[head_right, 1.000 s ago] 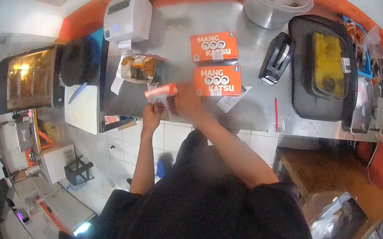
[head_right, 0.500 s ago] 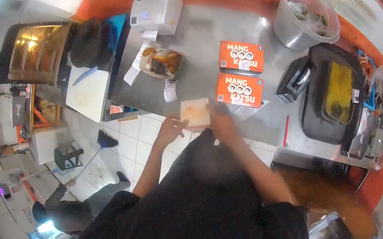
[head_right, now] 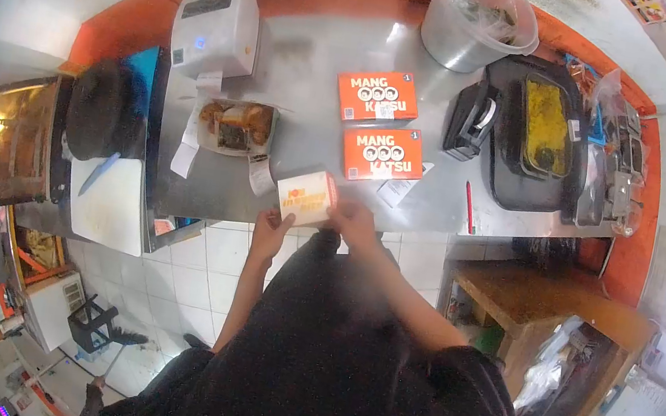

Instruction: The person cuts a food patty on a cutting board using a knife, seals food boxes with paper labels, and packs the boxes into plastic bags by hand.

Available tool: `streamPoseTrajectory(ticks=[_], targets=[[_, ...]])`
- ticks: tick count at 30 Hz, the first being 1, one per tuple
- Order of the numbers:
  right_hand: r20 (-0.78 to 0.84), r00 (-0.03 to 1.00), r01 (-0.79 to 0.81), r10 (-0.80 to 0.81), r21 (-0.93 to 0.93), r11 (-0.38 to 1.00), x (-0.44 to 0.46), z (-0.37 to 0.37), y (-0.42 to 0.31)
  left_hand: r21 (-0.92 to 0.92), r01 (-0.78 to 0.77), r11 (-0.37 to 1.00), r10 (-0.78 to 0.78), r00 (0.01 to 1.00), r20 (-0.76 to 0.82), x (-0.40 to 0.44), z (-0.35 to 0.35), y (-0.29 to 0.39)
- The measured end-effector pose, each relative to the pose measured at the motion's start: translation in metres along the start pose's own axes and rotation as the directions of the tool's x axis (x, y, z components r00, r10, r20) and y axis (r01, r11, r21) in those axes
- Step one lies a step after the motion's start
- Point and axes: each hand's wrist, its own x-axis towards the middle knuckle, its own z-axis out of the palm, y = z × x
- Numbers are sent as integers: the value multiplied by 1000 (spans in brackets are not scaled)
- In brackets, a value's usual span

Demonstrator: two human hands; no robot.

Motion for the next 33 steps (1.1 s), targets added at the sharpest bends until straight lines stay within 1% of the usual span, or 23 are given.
streamPoseTrajectory(ticks=[1,3,4,5,7,10,11,14,16,17,19,20,21,23,24,26,27,28,29,30,31,32,33], targets=[[-3,1000,21,-22,-193,981,2,-1,5,-1,-1,1000,1,1000,0,2,-1,3],[9,998,61,-61,-222,973,1,4,7,-17,119,993,-118,992,47,-3,-3,11],[-44,997,-67,61,-146,987,-4,9,-3,-128,262,956,-248,962,116,-3,-2,20],[-81,979,-191,186,-66,979,-4,13,-9,-132,263,956,-252,963,98,-2,-2,28],[73,971,-236,227,146,961,-4,10,-19,-478,498,724,-326,857,400,-1,-7,36],[149,966,-233,210,159,959,20,-1,13,-687,460,562,-202,882,425,9,1,20],[162,982,-109,93,94,990,27,-4,30,-695,447,563,-207,891,405,9,6,18],[160,985,65,-69,31,997,43,-15,75,-794,356,492,-105,930,352,4,18,10],[88,994,75,-71,-50,996,43,-10,73,-596,140,790,-113,990,83,-3,20,12],[51,996,76,-71,-91,993,43,-8,73,-593,137,793,-112,991,78,-1,17,14],[96,986,141,-136,-40,989,45,-11,73,-137,-72,988,67,997,-41,2,11,10],[94,985,147,-144,-30,989,45,-12,74,114,-162,980,170,983,-66,3,10,8],[92,984,154,-151,-19,988,44,-9,69,110,-158,981,167,983,-73,6,9,8],[60,975,220,-213,-166,961,34,-2,53,361,-372,855,413,910,-41,7,5,10],[51,972,236,-231,-217,947,28,4,43,359,-364,859,406,913,-45,7,5,16],[-54,918,310,-392,-518,797,18,16,19,317,-315,894,363,926,-103,10,2,32],[-52,919,311,-391,-517,797,19,16,13,318,-314,895,362,926,-105,15,-2,30],[121,868,384,-482,-780,495,18,15,8,312,-316,896,345,938,-42,19,-11,27],[316,808,418,-498,-902,106,19,14,1,305,-321,897,331,943,20,26,-21,25],[315,805,419,-503,-902,106,16,20,-11,316,-272,909,310,948,-76,34,-42,38],[198,857,346,-476,-906,245,8,30,-25,323,-221,920,285,943,-169,44,-72,51],[80,899,261,-432,-888,379,0,38,-37,389,-218,895,326,915,-239,63,-104,57],[68,900,252,-430,-887,386,-8,41,-49,439,-201,876,384,840,-383,83,-134,65]])
